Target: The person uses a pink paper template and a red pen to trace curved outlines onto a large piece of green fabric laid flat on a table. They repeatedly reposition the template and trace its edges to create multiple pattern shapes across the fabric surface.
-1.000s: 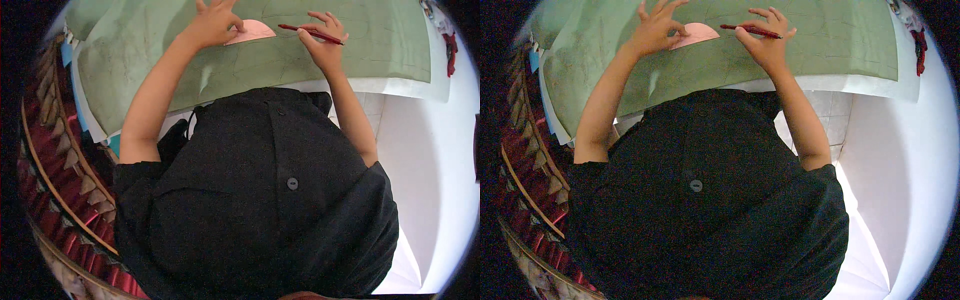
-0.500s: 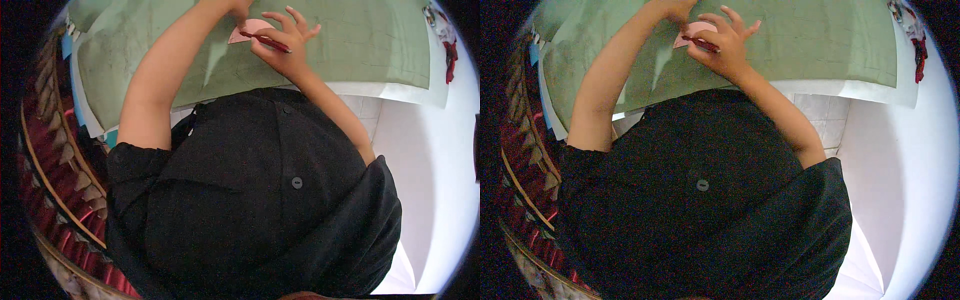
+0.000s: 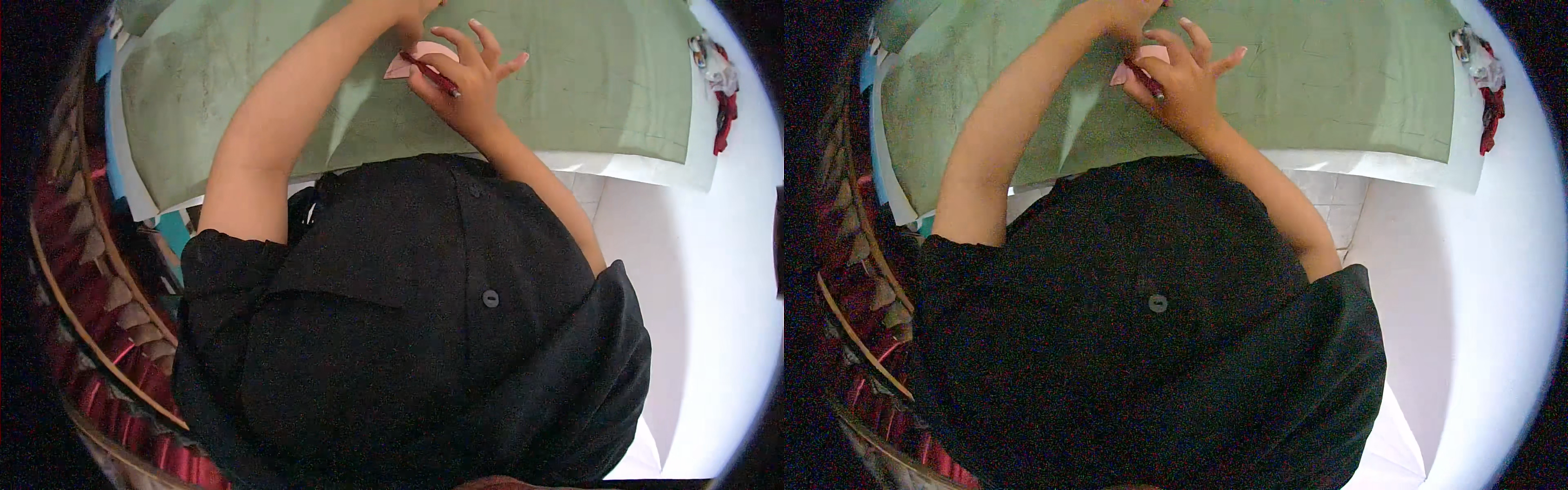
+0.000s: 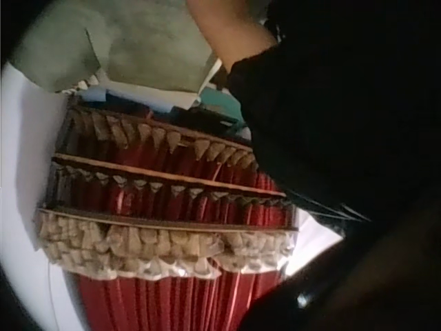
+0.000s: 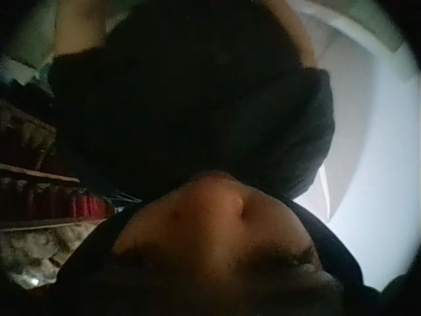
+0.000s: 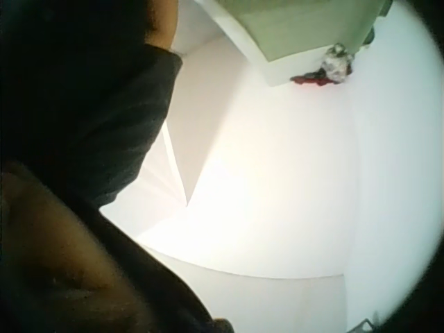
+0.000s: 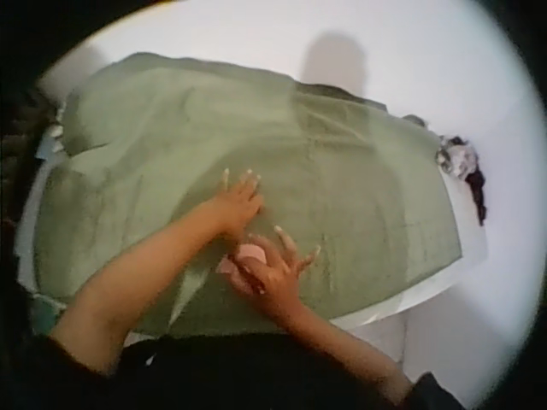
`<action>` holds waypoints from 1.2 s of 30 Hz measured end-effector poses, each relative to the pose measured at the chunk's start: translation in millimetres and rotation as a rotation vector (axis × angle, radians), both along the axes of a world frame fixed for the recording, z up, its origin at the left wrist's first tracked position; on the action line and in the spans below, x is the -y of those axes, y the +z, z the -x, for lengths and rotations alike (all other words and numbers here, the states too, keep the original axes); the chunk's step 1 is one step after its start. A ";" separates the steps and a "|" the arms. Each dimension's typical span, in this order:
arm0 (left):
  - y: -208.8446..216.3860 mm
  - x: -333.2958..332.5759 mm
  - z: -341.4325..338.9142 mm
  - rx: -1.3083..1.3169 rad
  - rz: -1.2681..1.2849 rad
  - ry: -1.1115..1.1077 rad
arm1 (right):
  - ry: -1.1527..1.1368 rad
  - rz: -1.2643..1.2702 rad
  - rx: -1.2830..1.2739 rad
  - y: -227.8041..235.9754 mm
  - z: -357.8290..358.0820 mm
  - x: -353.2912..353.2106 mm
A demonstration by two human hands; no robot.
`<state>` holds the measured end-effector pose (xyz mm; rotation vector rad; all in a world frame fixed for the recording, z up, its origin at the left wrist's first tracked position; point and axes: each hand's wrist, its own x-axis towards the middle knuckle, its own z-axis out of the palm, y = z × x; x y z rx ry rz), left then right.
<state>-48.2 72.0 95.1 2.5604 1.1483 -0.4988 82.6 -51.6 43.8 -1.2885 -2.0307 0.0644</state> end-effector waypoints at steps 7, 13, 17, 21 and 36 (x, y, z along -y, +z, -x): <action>-0.1 0.7 -8.4 0.011 -0.059 -0.025 | -0.029 0.007 0.120 9.3 -3.5 1.1; 2.0 3.6 -3.5 0.034 -0.091 -0.060 | -0.036 -0.037 0.164 3.2 -0.2 -5.3; -30.2 -8.1 -3.6 0.152 -0.104 0.002 | -0.018 -0.046 0.138 3.1 3.1 -5.8; -25.6 -9.5 -6.6 0.059 -0.090 -0.038 | -0.038 0.003 0.191 9.5 5.2 -1.9; -33.5 -3.9 2.9 0.121 -0.123 -0.004 | 0.100 0.065 0.151 12.2 9.2 8.0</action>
